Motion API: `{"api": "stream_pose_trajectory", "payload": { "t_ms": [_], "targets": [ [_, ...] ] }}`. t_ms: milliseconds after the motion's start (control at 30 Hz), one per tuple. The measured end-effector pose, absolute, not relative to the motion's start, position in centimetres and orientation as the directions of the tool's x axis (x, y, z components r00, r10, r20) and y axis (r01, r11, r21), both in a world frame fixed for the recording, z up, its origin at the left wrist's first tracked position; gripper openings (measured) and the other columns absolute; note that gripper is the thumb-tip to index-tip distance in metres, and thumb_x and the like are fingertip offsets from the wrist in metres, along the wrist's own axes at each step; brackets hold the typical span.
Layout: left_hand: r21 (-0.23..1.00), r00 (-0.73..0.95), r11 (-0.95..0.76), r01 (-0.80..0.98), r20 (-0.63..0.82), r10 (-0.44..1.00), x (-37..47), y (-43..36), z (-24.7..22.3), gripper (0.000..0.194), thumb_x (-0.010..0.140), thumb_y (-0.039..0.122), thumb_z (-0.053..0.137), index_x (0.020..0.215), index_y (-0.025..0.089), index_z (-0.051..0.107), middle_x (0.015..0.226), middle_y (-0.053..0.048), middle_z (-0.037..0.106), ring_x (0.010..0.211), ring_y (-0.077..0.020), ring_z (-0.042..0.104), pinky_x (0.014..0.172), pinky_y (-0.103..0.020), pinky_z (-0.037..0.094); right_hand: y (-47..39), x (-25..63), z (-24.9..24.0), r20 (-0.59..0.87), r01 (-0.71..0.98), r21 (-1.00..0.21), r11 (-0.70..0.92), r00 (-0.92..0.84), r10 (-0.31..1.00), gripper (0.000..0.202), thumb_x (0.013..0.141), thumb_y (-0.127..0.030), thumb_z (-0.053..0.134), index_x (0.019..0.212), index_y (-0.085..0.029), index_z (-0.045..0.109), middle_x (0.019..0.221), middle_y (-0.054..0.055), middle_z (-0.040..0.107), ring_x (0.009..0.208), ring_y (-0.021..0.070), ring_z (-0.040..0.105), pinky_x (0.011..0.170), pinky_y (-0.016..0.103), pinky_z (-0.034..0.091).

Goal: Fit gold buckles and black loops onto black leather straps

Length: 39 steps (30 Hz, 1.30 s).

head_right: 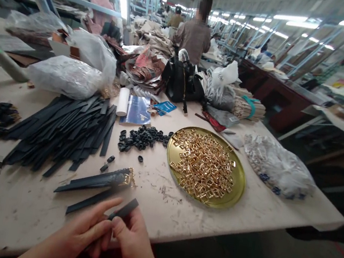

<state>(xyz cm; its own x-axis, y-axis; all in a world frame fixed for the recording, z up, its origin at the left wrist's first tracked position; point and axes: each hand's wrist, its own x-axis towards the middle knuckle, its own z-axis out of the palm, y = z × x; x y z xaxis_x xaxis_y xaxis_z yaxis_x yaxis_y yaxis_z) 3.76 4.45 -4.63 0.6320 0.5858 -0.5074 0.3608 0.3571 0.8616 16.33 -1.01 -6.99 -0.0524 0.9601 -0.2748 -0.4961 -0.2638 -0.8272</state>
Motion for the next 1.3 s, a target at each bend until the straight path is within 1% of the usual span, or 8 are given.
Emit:
{"api": "stream_pose_trajectory", "payload": {
  "t_ms": [133,200,267,467,667,900,1067,1300],
  "targets": [
    [0.851,0.663,0.419,0.317,-0.515,0.544,4.1,5.2,-4.5,0.054,0.077,0.056,0.040,0.113,0.015,0.037,0.059,0.005,0.049,0.040,-0.0066,0.040,0.041,-0.019,0.029,1.6,23.6,-6.2,-0.135,0.163,-0.975,-0.152,0.107,0.985,0.021,0.080,-0.039,0.052,0.087,-0.020,0.058,0.074,0.001,0.060,0.066,0.0143,0.054,0.060,0.026,0.042],
    [0.861,0.659,0.383,0.333,-0.503,0.559,4.1,5.4,-4.2,0.043,0.080,0.054,0.038,0.101,0.017,0.042,0.057,0.007,0.043,0.040,-0.0047,0.033,0.040,-0.018,0.025,4.0,28.5,-5.6,0.084,0.659,-0.746,-0.097,0.238,0.968,0.020,0.083,-0.035,0.046,0.085,-0.018,0.058,0.079,0.004,0.059,0.074,0.0163,0.054,0.068,0.028,0.042],
    [0.884,0.651,0.315,0.345,-0.467,0.598,4.2,5.3,-4.0,0.035,0.082,0.051,0.038,0.089,0.018,0.045,0.057,0.008,0.036,0.044,-0.0050,0.029,0.041,-0.018,0.024,6.8,32.4,-5.3,0.105,0.945,-0.284,-0.163,0.200,0.974,0.019,0.085,-0.027,0.042,0.088,-0.017,0.058,0.089,0.006,0.060,0.081,0.0164,0.055,0.075,0.027,0.041],
    [0.906,0.562,0.271,0.326,-0.417,0.715,4.0,4.2,-4.1,0.026,0.082,0.041,0.035,0.069,0.019,0.038,0.049,0.010,0.024,0.043,-0.0071,0.023,0.041,-0.019,0.019,11.5,34.6,-6.4,0.022,0.979,-0.052,-0.198,0.200,0.980,0.017,0.079,-0.019,0.048,0.079,-0.010,0.062,0.085,0.017,0.062,0.081,0.0248,0.059,0.070,0.033,0.040],
    [0.895,0.520,0.053,0.443,-0.304,0.798,2.6,1.7,-2.7,0.023,0.080,0.035,0.036,0.065,0.018,0.042,0.053,0.007,0.033,0.051,-0.0095,0.033,0.048,-0.022,0.026,9.1,32.5,-4.3,0.058,0.986,-0.075,-0.150,0.155,0.986,0.018,0.079,-0.011,0.041,0.080,-0.009,0.059,0.083,0.017,0.063,0.077,0.0221,0.059,0.066,0.029,0.039],
    [0.879,0.449,-0.181,0.440,-0.041,0.892,2.6,0.1,-0.8,0.024,0.082,0.035,0.037,0.075,0.017,0.052,0.063,0.003,0.049,0.060,-0.0121,0.044,0.057,-0.023,0.030,2.4,25.5,-1.7,0.065,0.935,-0.333,0.120,-0.104,0.992,0.009,0.079,-0.021,0.044,0.081,-0.018,0.053,0.068,0.000,0.062,0.060,0.0120,0.055,0.056,0.022,0.039],
    [0.907,0.399,-0.176,0.384,0.009,0.917,2.7,0.3,-1.2,0.024,0.078,0.036,0.045,0.084,0.016,0.056,0.063,0.003,0.052,0.057,-0.0116,0.046,0.056,-0.022,0.034,-0.7,20.6,-1.5,0.076,0.705,-0.671,0.231,-0.244,0.967,0.014,0.076,-0.018,0.044,0.085,-0.021,0.055,0.066,-0.001,0.059,0.058,0.0128,0.052,0.054,0.024,0.038],
    [0.931,0.395,-0.121,0.344,-0.027,0.918,2.2,0.2,-2.1,0.018,0.073,0.031,0.050,0.074,0.014,0.057,0.058,0.005,0.046,0.054,-0.0088,0.039,0.049,-0.020,0.029,-1.5,18.5,-2.3,-0.015,0.346,-0.936,0.056,-0.199,0.980,0.014,0.072,-0.019,0.053,0.085,-0.020,0.052,0.060,-0.005,0.050,0.051,0.0091,0.045,0.048,0.022,0.035]
  ]
}}
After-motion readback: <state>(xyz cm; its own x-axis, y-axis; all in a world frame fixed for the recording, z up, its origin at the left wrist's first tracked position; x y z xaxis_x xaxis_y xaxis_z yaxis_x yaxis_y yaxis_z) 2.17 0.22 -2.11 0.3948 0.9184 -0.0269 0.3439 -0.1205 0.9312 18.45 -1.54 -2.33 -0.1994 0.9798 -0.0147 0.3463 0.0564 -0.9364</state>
